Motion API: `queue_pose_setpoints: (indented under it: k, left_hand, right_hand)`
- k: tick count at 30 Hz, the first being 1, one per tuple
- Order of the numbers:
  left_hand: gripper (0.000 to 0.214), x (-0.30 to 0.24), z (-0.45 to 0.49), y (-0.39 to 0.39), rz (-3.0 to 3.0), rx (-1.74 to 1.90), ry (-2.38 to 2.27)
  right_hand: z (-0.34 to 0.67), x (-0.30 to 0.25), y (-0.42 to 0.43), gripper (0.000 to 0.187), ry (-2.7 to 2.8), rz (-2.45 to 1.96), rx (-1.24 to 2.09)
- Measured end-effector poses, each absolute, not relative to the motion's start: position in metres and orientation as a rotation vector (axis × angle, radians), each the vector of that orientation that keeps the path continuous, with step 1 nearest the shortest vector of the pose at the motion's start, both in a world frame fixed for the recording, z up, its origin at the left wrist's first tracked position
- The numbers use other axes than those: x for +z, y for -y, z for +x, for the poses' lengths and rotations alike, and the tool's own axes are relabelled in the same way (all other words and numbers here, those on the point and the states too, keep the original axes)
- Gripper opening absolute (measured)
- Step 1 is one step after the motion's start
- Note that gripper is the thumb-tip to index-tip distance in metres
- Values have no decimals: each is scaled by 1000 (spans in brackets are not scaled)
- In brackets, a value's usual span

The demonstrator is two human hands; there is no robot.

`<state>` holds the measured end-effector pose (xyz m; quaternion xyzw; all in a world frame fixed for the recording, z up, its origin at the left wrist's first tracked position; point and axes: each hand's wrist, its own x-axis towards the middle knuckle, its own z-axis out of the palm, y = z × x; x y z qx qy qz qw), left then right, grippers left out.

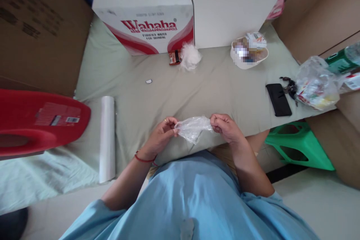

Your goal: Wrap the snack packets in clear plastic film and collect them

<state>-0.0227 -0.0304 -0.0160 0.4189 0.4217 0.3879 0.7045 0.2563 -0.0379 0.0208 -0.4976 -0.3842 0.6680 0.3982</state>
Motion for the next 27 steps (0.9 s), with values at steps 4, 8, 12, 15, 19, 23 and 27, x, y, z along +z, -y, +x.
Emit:
queue_pose_setpoints:
  k: [4, 8, 12, 15, 19, 23, 27]
  left_hand:
    - [15, -10, -23, 35, 1268, 1208, -1202]
    - [17, -3, -13, 45, 1703, 1116, -1236]
    - [25, -13, 5, 51, 1895, 873, -1283]
    - [20, -23, 10, 48, 1856, 822, -1283]
    - [20, -20, 3, 42, 1655, 824, -1173]
    - [23, -14, -4, 41, 1296, 814, -1150]
    - [36, -15, -5, 42, 1008, 829, -1109]
  right_hand:
    - [252, 16, 37, 19, 931, -1284, 1734]
    - [248, 10, 36, 19, 905, -1305, 1762]
    - [246, 9, 35, 23, 873, -1296, 1780]
    - [248, 9, 35, 27, 815, -1281, 1796]
    - [252, 3, 34, 38, 683, -1288, 1781]
    - [253, -3, 34, 43, 658, -1242, 1679]
    - [250, -5, 36, 34, 905, -1209, 1651]
